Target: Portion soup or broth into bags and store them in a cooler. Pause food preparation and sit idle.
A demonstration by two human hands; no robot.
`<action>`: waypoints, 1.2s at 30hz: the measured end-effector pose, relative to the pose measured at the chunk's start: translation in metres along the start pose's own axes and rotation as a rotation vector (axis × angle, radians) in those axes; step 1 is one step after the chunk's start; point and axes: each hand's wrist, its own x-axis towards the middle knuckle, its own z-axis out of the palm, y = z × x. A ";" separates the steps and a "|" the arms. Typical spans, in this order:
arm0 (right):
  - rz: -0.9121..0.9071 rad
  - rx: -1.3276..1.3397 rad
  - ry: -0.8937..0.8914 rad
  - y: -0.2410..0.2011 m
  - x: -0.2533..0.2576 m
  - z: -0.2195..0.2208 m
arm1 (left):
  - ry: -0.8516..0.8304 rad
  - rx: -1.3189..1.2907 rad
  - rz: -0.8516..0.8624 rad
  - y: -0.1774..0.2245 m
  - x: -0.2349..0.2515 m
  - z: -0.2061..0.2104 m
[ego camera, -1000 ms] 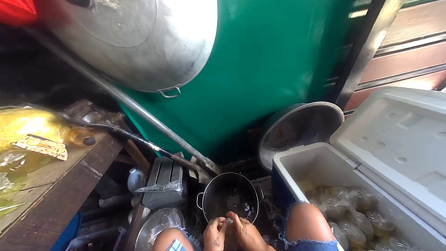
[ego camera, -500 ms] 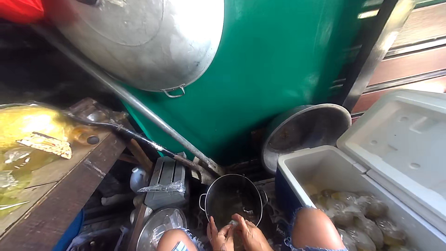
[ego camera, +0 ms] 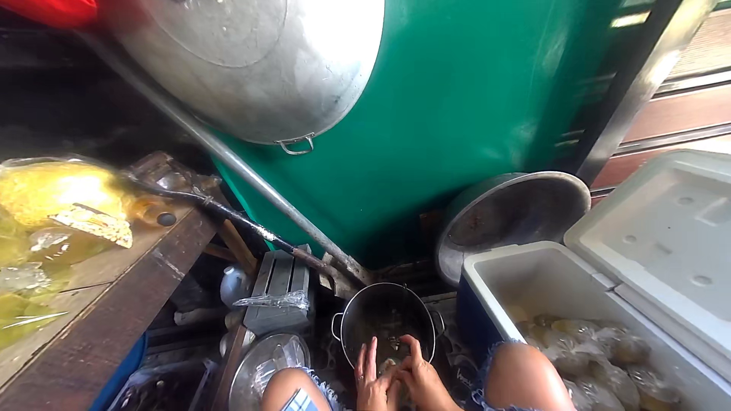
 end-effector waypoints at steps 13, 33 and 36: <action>0.156 0.158 0.079 -0.009 -0.003 0.002 | 0.176 0.257 0.033 0.009 0.003 0.017; 0.369 0.176 0.188 -0.002 0.008 0.003 | 0.099 -0.187 -0.267 0.004 0.015 0.022; 0.415 0.190 0.178 -0.001 0.014 -0.002 | -0.014 -0.312 -0.316 -0.003 0.019 0.020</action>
